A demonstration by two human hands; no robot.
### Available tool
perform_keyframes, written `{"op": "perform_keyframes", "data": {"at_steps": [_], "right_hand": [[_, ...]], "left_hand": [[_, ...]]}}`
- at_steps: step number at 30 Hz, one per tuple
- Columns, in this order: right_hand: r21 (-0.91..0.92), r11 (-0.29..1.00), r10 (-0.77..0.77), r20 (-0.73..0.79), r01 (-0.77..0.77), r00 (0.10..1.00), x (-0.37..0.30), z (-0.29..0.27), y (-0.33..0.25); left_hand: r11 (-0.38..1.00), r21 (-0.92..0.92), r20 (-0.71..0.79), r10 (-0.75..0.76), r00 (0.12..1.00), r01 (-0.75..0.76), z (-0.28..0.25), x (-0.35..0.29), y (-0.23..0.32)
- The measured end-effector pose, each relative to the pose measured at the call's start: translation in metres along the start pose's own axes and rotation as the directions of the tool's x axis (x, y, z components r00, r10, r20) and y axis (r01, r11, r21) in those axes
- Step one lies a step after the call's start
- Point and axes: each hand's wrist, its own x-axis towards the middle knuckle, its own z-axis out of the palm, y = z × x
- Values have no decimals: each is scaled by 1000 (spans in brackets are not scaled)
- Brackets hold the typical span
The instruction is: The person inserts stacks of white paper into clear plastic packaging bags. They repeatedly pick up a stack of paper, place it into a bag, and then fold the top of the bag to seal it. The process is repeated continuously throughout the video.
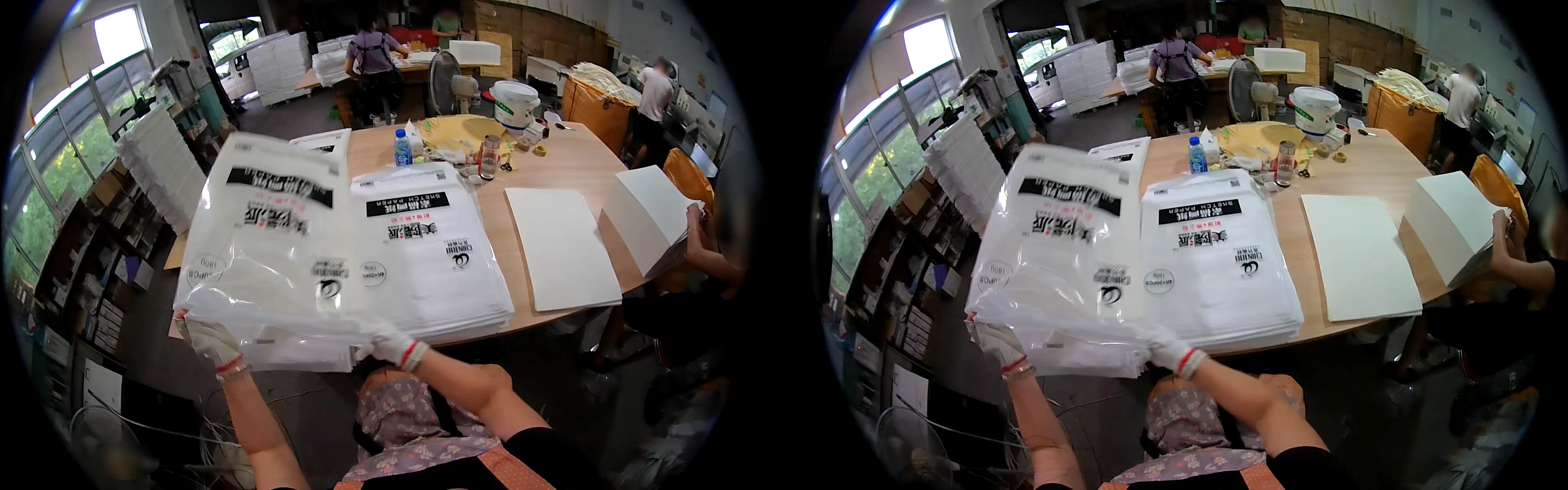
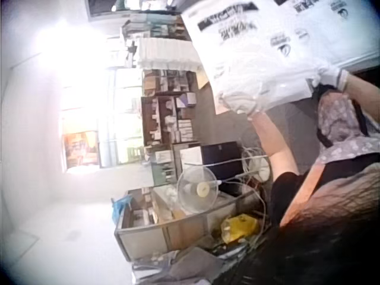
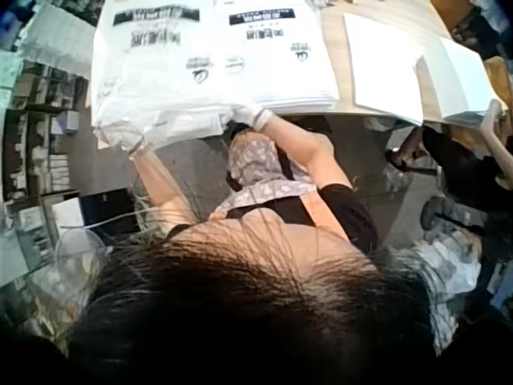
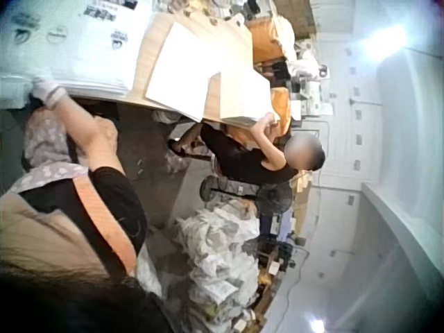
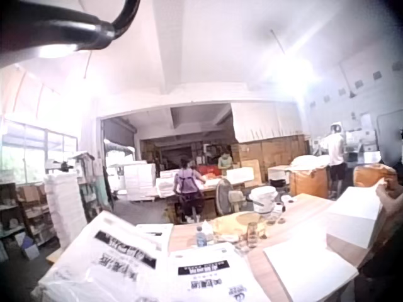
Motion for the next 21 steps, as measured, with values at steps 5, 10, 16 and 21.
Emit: {"op": "perform_keyframes", "data": {"at_steps": [5,10,16,21], "right_hand": [[-382,918,30,-209,-110,977,34,42,31],[-336,822,-487,7,461,873,-28,-25,18],[-878,-29,-825,-249,-478,507,-206,-237,-113],[-659,-193,-730,-398,-727,555,-275,-322,-123]], "left_hand": [[877,121,-142,-448,883,464,-162,101,-98],[831,381,-278,-315,908,405,-241,17,-116],[470,307,-512,-652,560,828,-351,-190,-96],[123,590,-478,-743,468,798,-333,-283,-82]]}}
